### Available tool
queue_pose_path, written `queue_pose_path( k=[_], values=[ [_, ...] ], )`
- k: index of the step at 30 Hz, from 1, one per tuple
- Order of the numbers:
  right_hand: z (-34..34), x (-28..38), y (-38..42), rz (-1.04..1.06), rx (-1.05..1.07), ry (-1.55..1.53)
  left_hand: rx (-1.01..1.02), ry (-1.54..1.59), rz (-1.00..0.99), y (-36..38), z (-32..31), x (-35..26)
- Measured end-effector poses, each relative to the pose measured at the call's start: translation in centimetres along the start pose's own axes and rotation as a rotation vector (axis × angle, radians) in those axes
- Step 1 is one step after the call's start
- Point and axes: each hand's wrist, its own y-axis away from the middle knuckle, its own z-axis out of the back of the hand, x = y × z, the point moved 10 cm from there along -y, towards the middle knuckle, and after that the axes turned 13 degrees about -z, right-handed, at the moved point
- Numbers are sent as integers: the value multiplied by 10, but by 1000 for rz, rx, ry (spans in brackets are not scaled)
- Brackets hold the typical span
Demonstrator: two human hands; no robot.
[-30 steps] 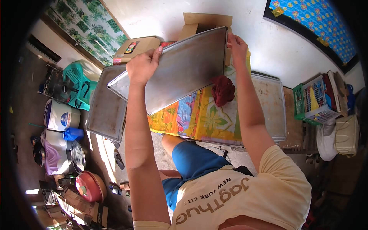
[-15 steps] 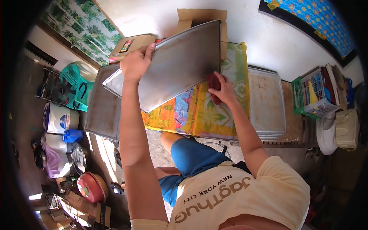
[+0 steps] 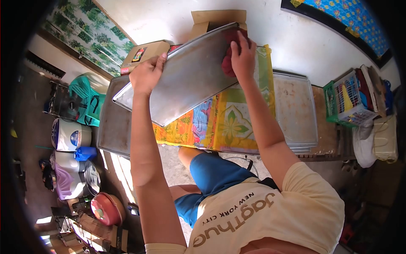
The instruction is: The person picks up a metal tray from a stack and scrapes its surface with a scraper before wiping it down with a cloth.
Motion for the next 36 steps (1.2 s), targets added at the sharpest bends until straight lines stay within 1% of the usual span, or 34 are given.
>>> queue_pose_path(
  k=[1, 4, 6, 8, 9, 12, 13, 16, 19, 22, 25, 28, 31, 34, 35, 36],
  values=[
    [-12, -6, -1, -15, 36, 93, 14, -4, 0, 0, 0, -1],
    [-32, -64, 27, -155, 61, 214, 7, -21, -3, -5, 1, 2],
    [-39, -112, 53, -368, 216, 369, -9, -13, -3, -5, -1, 6],
    [-35, -148, 65, -523, 329, 425, -29, 14, -16, -7, -2, 7],
    [-31, -162, 71, -599, 384, 453, -5, 23, -14, -7, -5, 6],
    [-18, -158, 51, -551, 304, 27, 18, 25, -6, -9, -4, 6],
    [-14, -147, 40, -490, 190, -194, 10, 12, -5, -8, -4, 7],
    [-25, -120, 6, -435, 197, -511, -1, 3, -2, -7, -3, 6],
    [-29, -99, -19, -335, 150, -328, 5, 8, 0, -4, 0, 1],
    [-34, -94, -26, -270, 165, -155, 17, -3, 0, -3, 0, -2],
    [-35, -101, -25, -302, 182, -279, 8, -6, 0, -4, 1, -1],
    [-20, -101, -23, -375, 169, -470, -1, -14, -5, -5, 0, 0],
    [-4, -76, -27, -339, 68, -769, -2, 1, 16, -5, 2, 1],
    [-32, -91, -26, -308, 125, -540, -4, 20, 7, -3, -1, -1],
    [-37, -99, -25, -297, 113, -487, -14, 23, -1, -3, 0, -1],
    [-44, -106, -25, -327, 133, -512, -33, 21, -11, -5, 2, -1]
  ],
)
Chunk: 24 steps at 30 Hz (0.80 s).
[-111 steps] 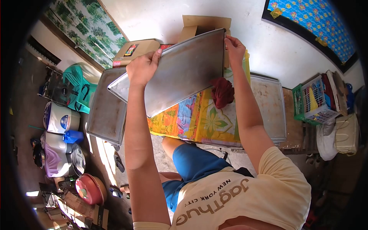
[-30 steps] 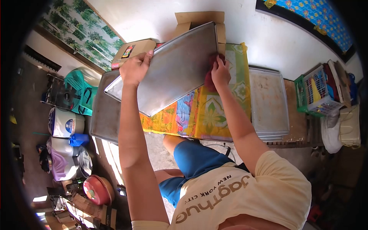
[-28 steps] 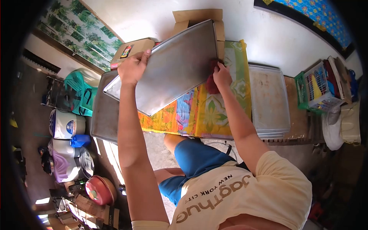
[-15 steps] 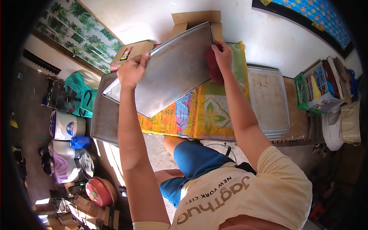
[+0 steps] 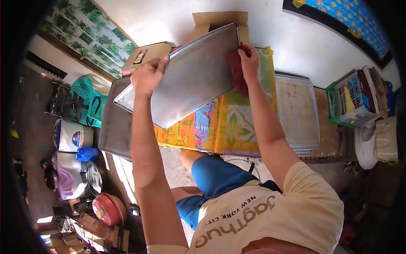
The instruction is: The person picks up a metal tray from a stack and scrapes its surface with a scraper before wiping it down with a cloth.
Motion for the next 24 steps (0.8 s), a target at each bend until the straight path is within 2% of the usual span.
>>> queue_pose_path(
  k=[5, 8, 11, 14, 24],
  values=[
    [-1, -29, -4, -184, 87, -141, -18, -3, -20, 1, -1, 0],
    [0, -27, -6, -205, 103, -82, -3, -3, -11, 1, -1, -1],
    [4, -15, -12, -89, 76, -8, -18, 2, -21, 1, -2, 1],
    [4, -10, -11, -109, 76, -101, 11, -9, -11, 3, 1, -2],
    [-1, 14, -10, -199, 113, -108, 61, -46, 2, 1, 2, -4]
  ],
)
